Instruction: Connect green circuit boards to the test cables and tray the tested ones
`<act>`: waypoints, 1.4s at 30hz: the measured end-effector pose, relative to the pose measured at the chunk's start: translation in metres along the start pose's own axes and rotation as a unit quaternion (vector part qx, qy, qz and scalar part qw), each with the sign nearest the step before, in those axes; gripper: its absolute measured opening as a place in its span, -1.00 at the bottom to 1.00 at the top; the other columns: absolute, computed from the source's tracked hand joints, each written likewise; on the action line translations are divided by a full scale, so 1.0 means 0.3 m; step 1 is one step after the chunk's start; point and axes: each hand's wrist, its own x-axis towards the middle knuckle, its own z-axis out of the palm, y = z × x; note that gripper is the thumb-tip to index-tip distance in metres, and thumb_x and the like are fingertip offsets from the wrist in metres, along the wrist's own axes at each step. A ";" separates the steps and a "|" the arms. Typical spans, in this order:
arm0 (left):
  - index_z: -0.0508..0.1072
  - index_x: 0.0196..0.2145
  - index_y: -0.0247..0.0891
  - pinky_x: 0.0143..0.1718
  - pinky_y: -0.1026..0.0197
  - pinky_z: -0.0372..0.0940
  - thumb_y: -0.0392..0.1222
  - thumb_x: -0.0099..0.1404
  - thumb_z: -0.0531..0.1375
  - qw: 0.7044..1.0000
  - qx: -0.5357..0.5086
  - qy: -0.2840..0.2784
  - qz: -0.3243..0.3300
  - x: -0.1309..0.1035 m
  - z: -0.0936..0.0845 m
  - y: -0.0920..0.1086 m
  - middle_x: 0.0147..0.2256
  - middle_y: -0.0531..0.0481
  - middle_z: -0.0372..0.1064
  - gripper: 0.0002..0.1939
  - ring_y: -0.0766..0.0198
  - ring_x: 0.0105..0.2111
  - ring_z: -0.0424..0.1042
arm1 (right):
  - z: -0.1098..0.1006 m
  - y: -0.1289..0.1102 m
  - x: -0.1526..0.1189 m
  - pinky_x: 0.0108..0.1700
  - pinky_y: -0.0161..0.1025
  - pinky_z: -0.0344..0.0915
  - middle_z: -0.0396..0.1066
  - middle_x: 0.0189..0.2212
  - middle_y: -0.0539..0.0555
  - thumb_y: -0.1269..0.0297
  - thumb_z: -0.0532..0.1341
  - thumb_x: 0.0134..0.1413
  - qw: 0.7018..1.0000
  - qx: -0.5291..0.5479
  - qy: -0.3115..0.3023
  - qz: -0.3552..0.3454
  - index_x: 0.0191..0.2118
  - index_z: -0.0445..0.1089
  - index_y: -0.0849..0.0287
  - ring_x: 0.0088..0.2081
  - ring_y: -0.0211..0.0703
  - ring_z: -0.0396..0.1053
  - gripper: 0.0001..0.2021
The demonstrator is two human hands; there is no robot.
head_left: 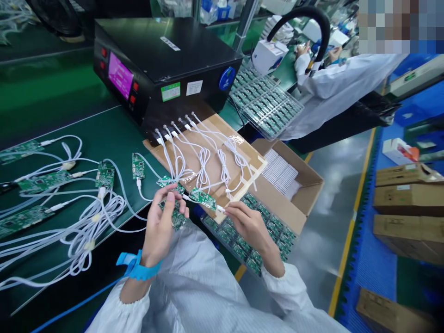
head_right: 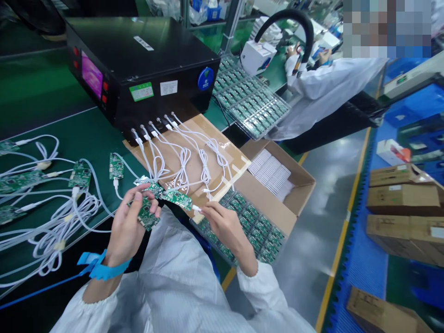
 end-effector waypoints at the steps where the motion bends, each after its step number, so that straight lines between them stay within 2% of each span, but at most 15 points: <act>1: 0.52 -0.09 -0.17 -0.38 0.27 0.39 0.00 0.35 0.28 0.999 -0.033 0.007 0.010 0.000 -0.002 0.009 -0.29 0.03 0.32 -0.74 0.37 -0.44 0.33 | -0.018 0.013 0.000 -0.33 -0.30 0.39 0.53 -0.15 0.14 0.48 0.15 0.38 0.999 -0.029 -0.011 -0.009 -0.02 0.43 0.18 -0.29 -0.22 0.51 -0.84; 4: 0.55 -0.17 -0.23 -0.29 0.25 0.45 -0.16 0.26 0.28 0.996 -0.090 -0.001 0.017 0.004 0.003 0.032 -0.33 0.01 0.31 -0.81 0.34 -0.39 0.35 | -0.051 0.035 -0.001 -0.46 -0.28 0.31 0.54 -0.17 0.11 0.45 0.14 0.40 0.994 -0.093 -0.050 -0.025 -0.05 0.43 0.17 -0.41 -0.25 0.46 -0.85; 6: 0.55 -0.19 -0.24 -0.19 0.21 0.47 -0.21 0.25 0.26 0.995 -0.097 -0.012 0.010 0.009 0.024 0.036 -0.36 0.01 0.31 -0.83 0.32 -0.35 0.38 | -0.054 0.042 -0.001 -0.45 -0.27 0.33 0.53 -0.16 0.11 0.37 0.17 0.41 0.994 -0.090 -0.062 -0.023 -0.05 0.44 0.16 -0.41 -0.25 0.46 -0.88; 9: 0.54 -0.20 -0.23 -0.10 0.14 0.47 -0.24 0.26 0.22 0.995 -0.098 -0.018 -0.003 0.021 0.088 0.030 -0.36 0.01 0.33 -0.84 0.29 -0.31 0.41 | -0.040 0.053 0.009 -0.36 -0.26 0.42 0.48 -0.08 0.18 0.25 0.20 0.40 0.998 -0.055 -0.012 0.020 0.05 0.43 0.16 -0.37 -0.25 0.47 -0.80; 12: 0.51 -0.20 -0.23 -0.06 0.07 0.46 -0.28 0.23 0.19 0.994 -0.105 -0.021 -0.015 0.048 0.177 0.015 -0.34 0.01 0.35 -0.83 0.25 -0.30 0.45 | -0.016 0.076 0.037 -0.37 -0.26 0.43 0.45 -0.03 0.22 0.23 0.22 0.39 0.994 -0.061 0.055 0.068 0.09 0.44 0.17 -0.43 -0.30 0.43 -0.75; 14: 0.49 -0.23 -0.23 -0.07 0.07 0.45 -0.29 0.21 0.18 0.992 -0.121 -0.014 -0.018 0.075 0.235 0.005 -0.38 0.03 0.35 -0.84 0.25 -0.32 0.45 | 0.000 0.093 0.061 -0.36 -0.26 0.44 0.46 -0.05 0.22 0.27 0.22 0.39 0.992 -0.078 0.074 0.069 0.04 0.47 0.18 -0.39 -0.26 0.47 -0.79; 17: 0.45 -0.28 -0.24 -0.15 0.18 0.42 -0.32 0.17 0.19 0.986 -0.167 0.019 -0.020 0.126 0.304 -0.009 -0.42 0.05 0.35 -0.87 0.31 -0.37 0.43 | 0.014 0.113 0.091 -0.27 -0.27 0.47 0.52 -0.12 0.17 0.36 0.18 0.40 0.992 -0.076 0.091 0.048 -0.04 0.48 0.16 -0.25 -0.18 0.55 -0.86; 20: 0.42 -0.32 -0.25 -0.26 0.28 0.37 -0.34 0.13 0.20 0.977 -0.206 0.058 -0.014 0.171 0.351 -0.024 -0.44 0.08 0.34 -0.88 0.36 -0.40 0.41 | 0.012 0.125 0.107 -0.12 -0.26 0.51 0.57 -0.13 0.16 0.44 0.18 0.38 0.993 -0.036 0.108 0.021 -0.01 0.42 0.16 -0.10 -0.13 0.57 -0.85; 23: 0.42 -0.33 -0.25 -0.29 0.29 0.34 -0.34 0.10 0.20 0.974 -0.215 0.071 -0.007 0.197 0.386 -0.045 -0.45 0.08 0.34 -0.87 0.36 -0.42 0.41 | 0.003 0.131 0.117 -0.10 -0.25 0.52 0.59 -0.13 0.15 0.49 0.20 0.35 0.993 0.009 0.121 -0.015 0.04 0.37 0.18 -0.09 -0.15 0.58 -0.79; 27: 0.41 -0.35 -0.25 -0.32 0.29 0.32 -0.32 0.08 0.21 0.973 -0.215 0.081 -0.009 0.210 0.421 -0.069 -0.46 0.07 0.34 -0.87 0.35 -0.44 0.40 | -0.009 0.135 0.133 -0.12 -0.23 0.54 0.60 -0.16 0.14 0.51 0.21 0.33 0.991 0.037 0.122 -0.051 0.02 0.37 0.19 -0.13 -0.14 0.59 -0.79; 30: 0.41 -0.36 -0.25 -0.34 0.29 0.32 -0.32 0.07 0.20 0.971 -0.217 0.097 -0.009 0.213 0.435 -0.074 -0.47 0.07 0.33 -0.88 0.35 -0.45 0.39 | -0.016 0.140 0.142 -0.13 -0.21 0.54 0.60 -0.16 0.16 0.51 0.22 0.32 0.990 0.039 0.122 -0.052 0.01 0.39 0.21 -0.14 -0.13 0.58 -0.81; 37: 0.41 -0.40 -0.26 -0.37 0.32 0.30 -0.37 0.09 0.17 0.961 -0.243 0.133 0.008 0.212 0.437 -0.061 -0.49 0.08 0.30 -0.91 0.38 -0.46 0.37 | -0.023 0.165 0.146 -0.18 -0.24 0.51 0.58 -0.17 0.16 0.52 0.22 0.32 0.991 0.039 0.113 -0.067 0.02 0.40 0.22 -0.17 -0.15 0.55 -0.79; 42: 0.42 -0.39 -0.25 -0.35 0.31 0.30 -0.37 0.08 0.19 0.961 -0.242 0.132 0.041 0.200 0.432 -0.073 -0.47 0.08 0.30 -0.90 0.38 -0.44 0.36 | -0.020 0.163 0.151 -0.18 -0.23 0.50 0.57 -0.17 0.17 0.52 0.21 0.33 0.990 0.030 0.110 -0.077 0.02 0.41 0.23 -0.17 -0.14 0.55 -0.80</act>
